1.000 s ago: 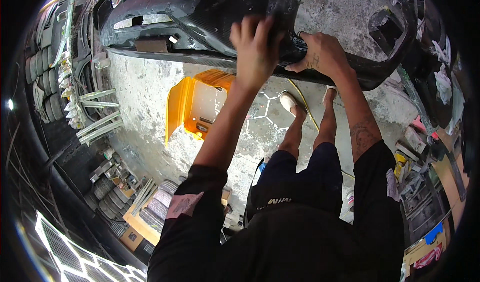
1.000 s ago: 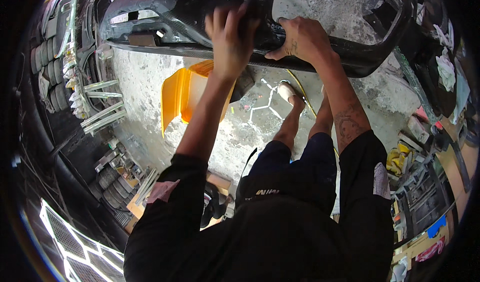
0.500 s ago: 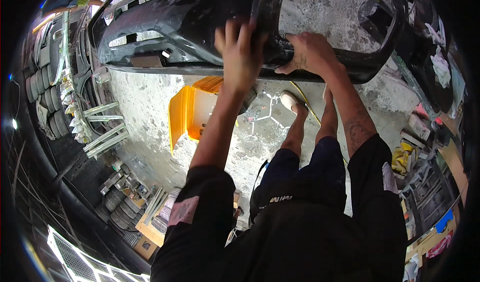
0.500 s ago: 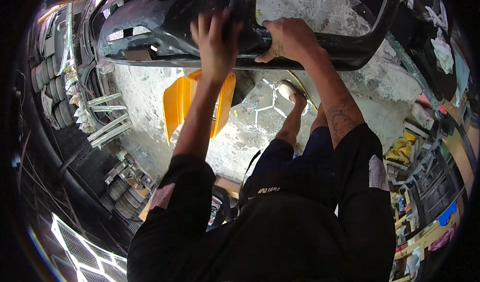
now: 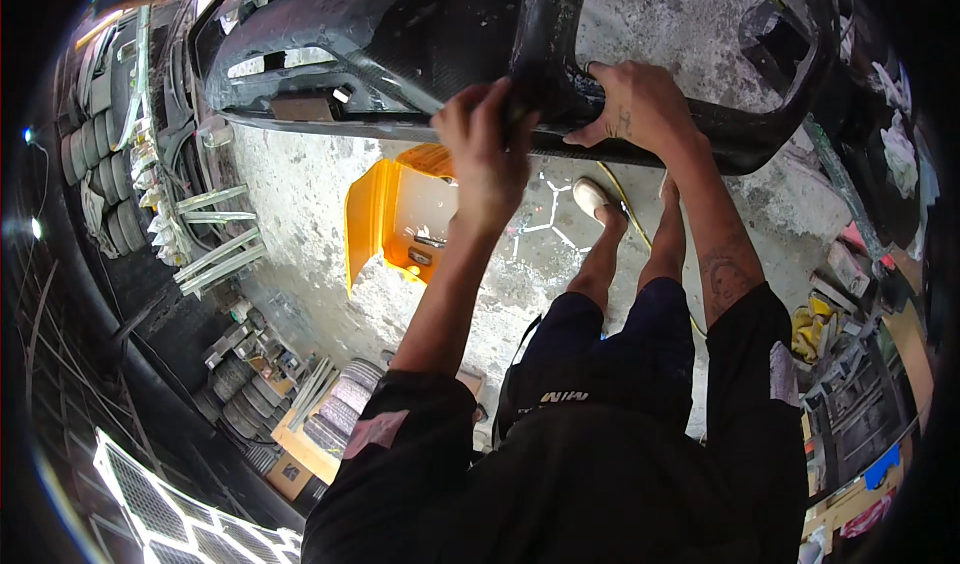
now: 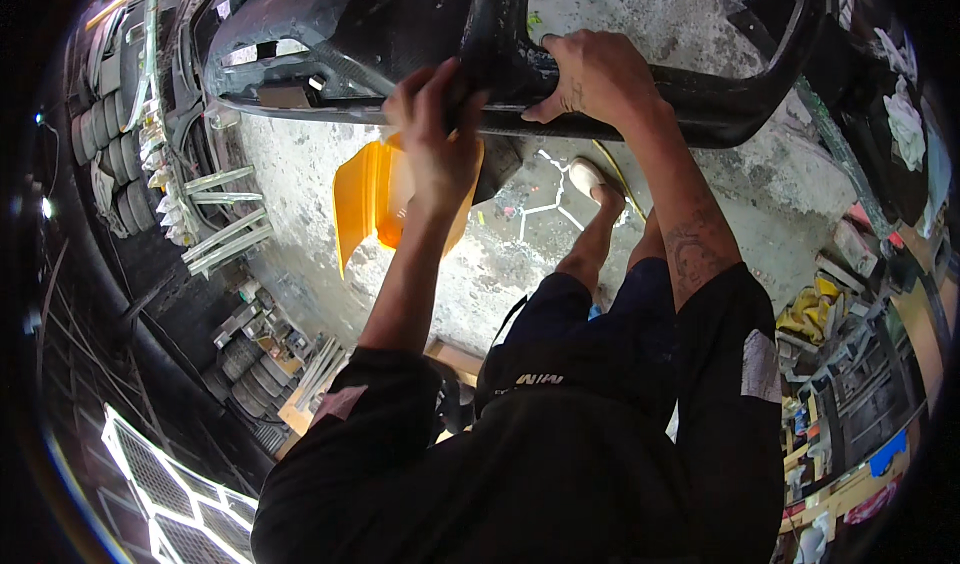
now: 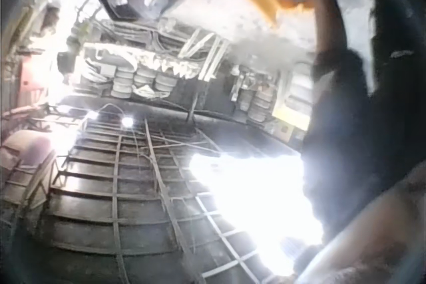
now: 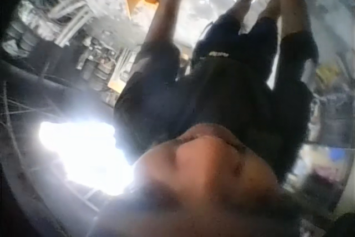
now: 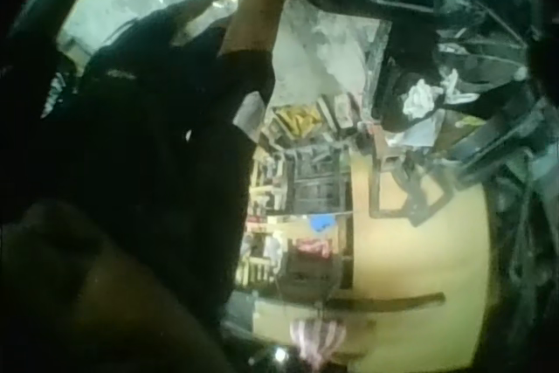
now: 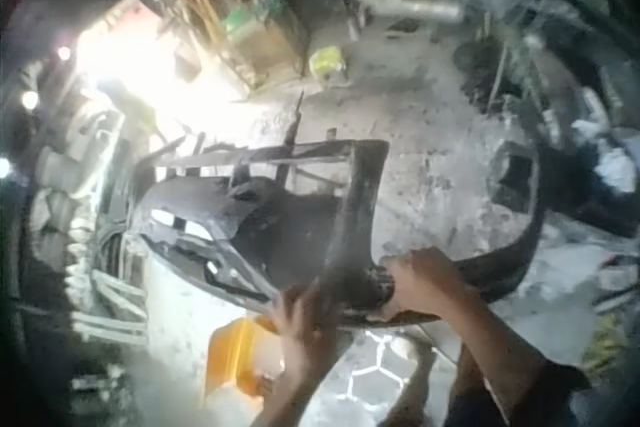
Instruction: The person sands a large black car bumper with a sanding block, repeatedly dipping the block into a yellow bucket of water and wiping the surface. The person moves around the bumper to reach different sections and continues sanding until the end of the clip.
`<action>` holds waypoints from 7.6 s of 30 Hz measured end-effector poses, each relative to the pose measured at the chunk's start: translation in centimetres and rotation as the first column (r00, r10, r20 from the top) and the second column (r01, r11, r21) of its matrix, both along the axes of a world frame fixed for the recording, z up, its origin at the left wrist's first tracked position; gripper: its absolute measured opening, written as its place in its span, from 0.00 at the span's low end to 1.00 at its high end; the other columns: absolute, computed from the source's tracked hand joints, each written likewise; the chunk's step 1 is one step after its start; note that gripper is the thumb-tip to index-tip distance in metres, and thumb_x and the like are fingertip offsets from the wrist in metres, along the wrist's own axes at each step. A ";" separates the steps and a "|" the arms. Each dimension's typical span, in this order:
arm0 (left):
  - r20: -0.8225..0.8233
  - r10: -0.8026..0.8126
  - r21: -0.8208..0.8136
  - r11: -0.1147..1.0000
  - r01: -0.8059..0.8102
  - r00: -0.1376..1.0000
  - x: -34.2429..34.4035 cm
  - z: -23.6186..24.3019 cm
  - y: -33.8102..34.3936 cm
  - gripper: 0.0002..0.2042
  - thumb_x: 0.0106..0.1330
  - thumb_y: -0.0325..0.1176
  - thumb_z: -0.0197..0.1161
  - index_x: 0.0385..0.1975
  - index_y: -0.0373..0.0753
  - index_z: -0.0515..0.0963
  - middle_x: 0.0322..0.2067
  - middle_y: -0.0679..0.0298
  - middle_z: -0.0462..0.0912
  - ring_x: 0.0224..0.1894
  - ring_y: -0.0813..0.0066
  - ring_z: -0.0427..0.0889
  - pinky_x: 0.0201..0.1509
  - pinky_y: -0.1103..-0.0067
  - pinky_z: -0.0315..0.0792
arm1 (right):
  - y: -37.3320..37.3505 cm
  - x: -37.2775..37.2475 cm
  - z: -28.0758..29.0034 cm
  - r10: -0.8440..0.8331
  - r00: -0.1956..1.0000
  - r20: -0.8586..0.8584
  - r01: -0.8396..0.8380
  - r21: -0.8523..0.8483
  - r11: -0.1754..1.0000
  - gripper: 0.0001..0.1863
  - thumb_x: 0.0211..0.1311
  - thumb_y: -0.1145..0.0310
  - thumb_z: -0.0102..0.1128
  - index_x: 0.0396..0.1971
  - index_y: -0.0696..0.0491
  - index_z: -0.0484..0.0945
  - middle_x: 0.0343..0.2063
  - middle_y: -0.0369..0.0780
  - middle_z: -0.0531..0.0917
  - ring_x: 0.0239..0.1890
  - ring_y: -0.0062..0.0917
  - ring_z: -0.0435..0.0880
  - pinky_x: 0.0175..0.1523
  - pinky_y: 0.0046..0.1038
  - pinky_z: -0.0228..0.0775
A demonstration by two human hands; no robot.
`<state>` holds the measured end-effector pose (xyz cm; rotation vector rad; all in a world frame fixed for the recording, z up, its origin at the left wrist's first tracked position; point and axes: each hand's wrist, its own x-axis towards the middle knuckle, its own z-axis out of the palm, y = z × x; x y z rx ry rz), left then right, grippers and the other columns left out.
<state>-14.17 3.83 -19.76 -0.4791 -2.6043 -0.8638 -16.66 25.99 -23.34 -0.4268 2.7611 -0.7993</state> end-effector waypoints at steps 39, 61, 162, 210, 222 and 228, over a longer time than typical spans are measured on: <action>0.008 0.131 -0.037 0.991 -0.131 0.991 1.6 -1.2 -2.0 0.19 0.63 0.31 0.73 0.54 0.40 0.79 0.49 0.55 0.78 0.53 0.55 0.73 0.58 0.62 0.65 | -0.5 0.3 -0.5 -0.012 0.997 -0.080 0.012 0.006 1.000 0.43 0.28 0.36 0.82 0.39 0.57 0.84 0.28 0.49 0.86 0.37 0.45 0.89 0.44 0.41 0.81; -0.092 0.009 -0.113 0.993 -0.019 0.996 -3.7 -0.7 1.2 0.15 0.64 0.31 0.71 0.49 0.36 0.80 0.44 0.56 0.78 0.47 0.52 0.74 0.53 0.61 0.64 | -0.9 -0.2 -0.4 -0.013 0.996 -0.088 0.010 -0.043 0.999 0.42 0.29 0.36 0.82 0.36 0.58 0.83 0.28 0.49 0.86 0.37 0.46 0.89 0.44 0.42 0.81; -0.153 -0.058 -0.092 0.995 0.044 0.986 -6.2 -1.1 1.0 0.14 0.65 0.30 0.70 0.50 0.38 0.81 0.45 0.58 0.80 0.52 0.62 0.75 0.56 0.65 0.59 | -1.0 -0.3 -0.9 0.002 0.996 -0.090 -0.006 -0.046 0.999 0.43 0.28 0.34 0.81 0.38 0.56 0.83 0.28 0.47 0.86 0.37 0.44 0.89 0.44 0.40 0.81; -0.093 0.122 -0.098 0.987 -0.131 0.988 -3.4 -1.3 1.3 0.16 0.64 0.32 0.70 0.50 0.37 0.79 0.46 0.53 0.76 0.49 0.50 0.71 0.55 0.58 0.63 | -1.1 0.6 -0.8 -0.011 0.990 -0.143 0.003 -0.056 0.998 0.43 0.31 0.35 0.81 0.40 0.56 0.82 0.25 0.46 0.86 0.34 0.44 0.89 0.41 0.42 0.80; -0.013 0.283 0.189 0.943 -0.275 0.959 -3.0 -0.6 -0.3 0.17 0.63 0.33 0.74 0.49 0.37 0.79 0.47 0.53 0.79 0.51 0.52 0.75 0.59 0.63 0.65 | -0.5 1.0 -1.7 -0.037 0.978 -0.207 0.024 -0.066 0.998 0.43 0.30 0.35 0.81 0.39 0.56 0.82 0.25 0.47 0.86 0.34 0.44 0.89 0.41 0.42 0.81; -0.041 0.144 -0.068 0.987 -0.146 0.989 -3.5 -1.1 2.1 0.19 0.64 0.32 0.71 0.53 0.37 0.77 0.49 0.49 0.74 0.52 0.46 0.70 0.56 0.55 0.64 | -1.0 0.6 -1.4 -0.029 0.985 -0.173 0.019 -0.060 0.998 0.48 0.29 0.34 0.82 0.44 0.60 0.82 0.26 0.48 0.85 0.33 0.46 0.88 0.41 0.43 0.80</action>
